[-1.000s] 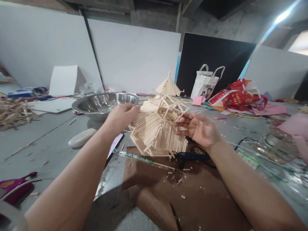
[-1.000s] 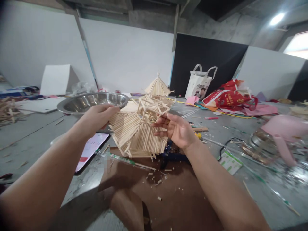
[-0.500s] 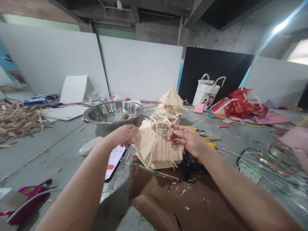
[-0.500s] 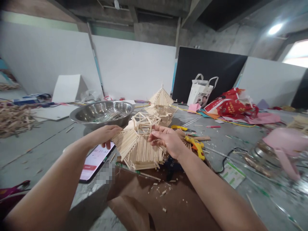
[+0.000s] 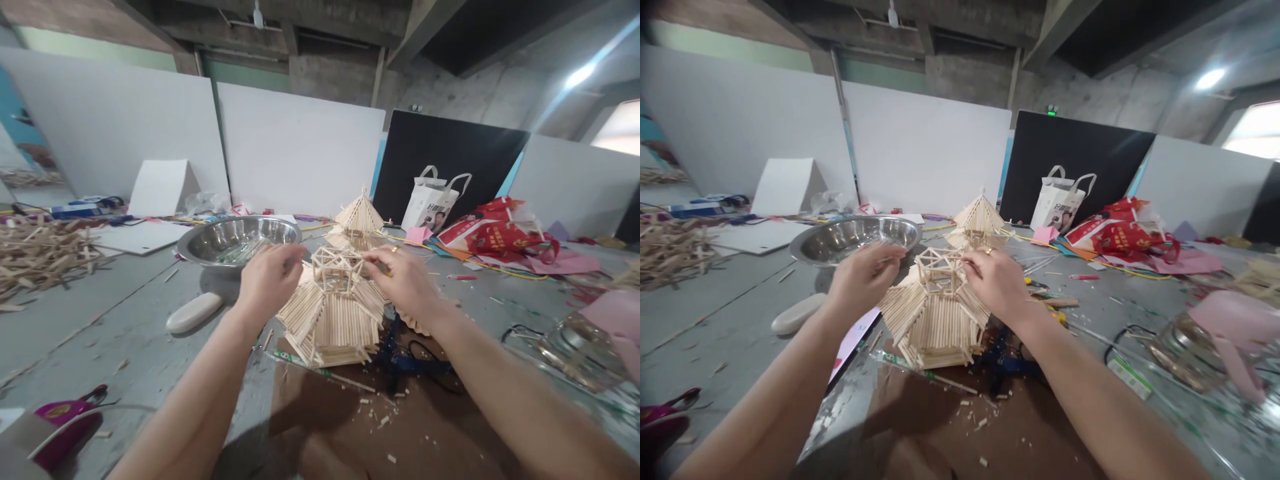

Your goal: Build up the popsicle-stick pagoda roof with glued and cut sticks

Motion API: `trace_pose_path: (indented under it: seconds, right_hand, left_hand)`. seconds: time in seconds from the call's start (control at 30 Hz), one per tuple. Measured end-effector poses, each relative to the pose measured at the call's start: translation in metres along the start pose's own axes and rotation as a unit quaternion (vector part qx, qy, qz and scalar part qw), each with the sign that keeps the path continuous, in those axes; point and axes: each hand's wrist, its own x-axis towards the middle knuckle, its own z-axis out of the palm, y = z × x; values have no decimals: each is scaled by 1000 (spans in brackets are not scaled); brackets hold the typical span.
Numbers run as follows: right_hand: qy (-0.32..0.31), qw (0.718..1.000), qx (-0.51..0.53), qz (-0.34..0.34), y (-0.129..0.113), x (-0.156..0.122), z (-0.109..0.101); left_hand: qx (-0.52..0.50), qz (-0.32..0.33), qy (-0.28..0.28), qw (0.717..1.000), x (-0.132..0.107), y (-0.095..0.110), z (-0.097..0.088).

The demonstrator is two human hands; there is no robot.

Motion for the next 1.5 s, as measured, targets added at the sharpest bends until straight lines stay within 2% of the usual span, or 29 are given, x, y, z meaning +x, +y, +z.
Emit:
trace_pose_path:
  seconds: [0.1, 0.17, 0.27, 0.4, 0.6, 0.93, 1.5]
  right_hand:
    - [-47, 993, -46, -95, 0, 9, 6]
    - [-71, 986, -55, -143, 4, 12, 11]
    - [-83, 976, -75, -189, 12, 12, 18]
    - [-50, 970, -94, -217, 20, 12, 30]
    - [-9, 973, -91, -214, 20, 13, 42]
    - [29, 976, -89, -199, 19, 10, 49]
    - [14, 982, -37, -185, 19, 10, 52]
  left_hand:
    - [-33, 125, -14, 991, 3, 0, 12]
    - [-39, 177, -15, 983, 6, -4, 20]
    - [-26, 220, -16, 975, 10, -9, 28]
    - [-16, 256, -9, 967, 14, -7, 37]
    - [-28, 269, 22, 963, 14, -3, 46]
    - [-74, 297, 70, 949, 14, -4, 55]
    - [-57, 297, 75, 950, 13, -5, 53]
